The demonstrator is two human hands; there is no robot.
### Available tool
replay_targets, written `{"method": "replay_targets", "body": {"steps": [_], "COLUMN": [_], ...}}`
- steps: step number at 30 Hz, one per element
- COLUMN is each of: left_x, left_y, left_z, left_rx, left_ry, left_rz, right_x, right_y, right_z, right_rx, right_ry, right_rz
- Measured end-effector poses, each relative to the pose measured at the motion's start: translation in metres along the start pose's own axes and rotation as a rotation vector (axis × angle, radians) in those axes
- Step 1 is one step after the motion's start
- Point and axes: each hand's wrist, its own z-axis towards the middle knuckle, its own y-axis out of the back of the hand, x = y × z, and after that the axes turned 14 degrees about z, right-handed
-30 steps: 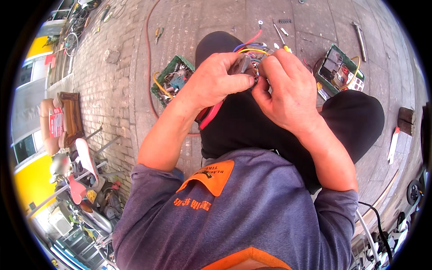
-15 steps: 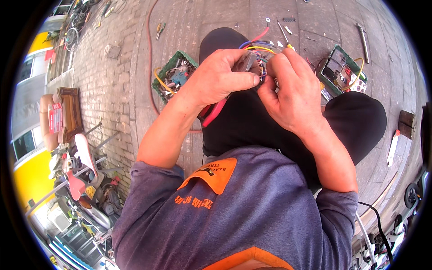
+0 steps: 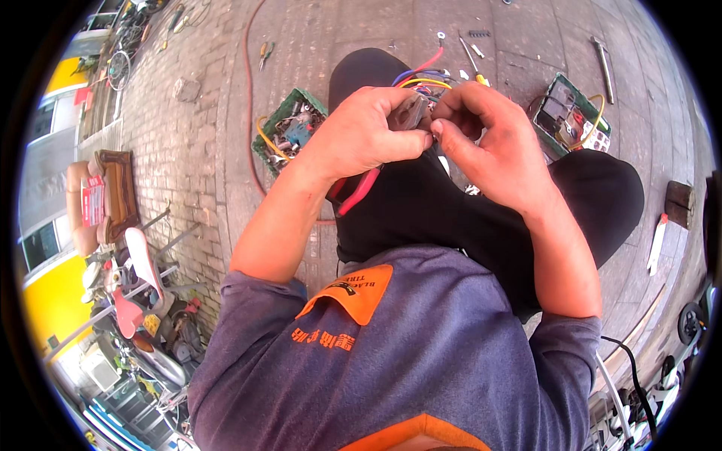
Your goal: The person sits on the ground and works on a bundle of electrical wires. They use pliers to strip wire insulation, twist wire ends together, and use a screwdriver to tighten connections within a black plastic housing.
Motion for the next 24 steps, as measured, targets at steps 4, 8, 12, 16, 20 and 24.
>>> {"method": "replay_targets", "body": {"steps": [4,8,12,16,20,24], "left_x": [-0.002,-0.002,-0.002,-0.001,-0.003,0.001], "left_y": [0.002,0.001,0.007,0.008,0.010,0.011], "left_z": [0.000,-0.001,-0.002,-0.003,-0.004,-0.002], "left_rx": [0.028,0.011,0.050,0.011,0.026,0.028], "left_ry": [0.027,0.043,0.055,0.041,0.046,0.053], "left_rz": [0.047,-0.033,-0.106,-0.166,-0.179,-0.115], "right_x": [-0.005,-0.009,-0.010,-0.010,-0.011,-0.004], "right_y": [0.003,0.001,-0.002,0.004,0.004,-0.001], "right_z": [-0.002,-0.003,-0.006,-0.005,-0.003,-0.006], "right_rx": [0.052,0.015,0.022,0.065,0.069,0.034], "right_ry": [-0.234,-0.291,-0.148,0.127,0.237,0.150], "right_rz": [0.259,0.388,0.350,0.058,-0.043,-0.050]}}
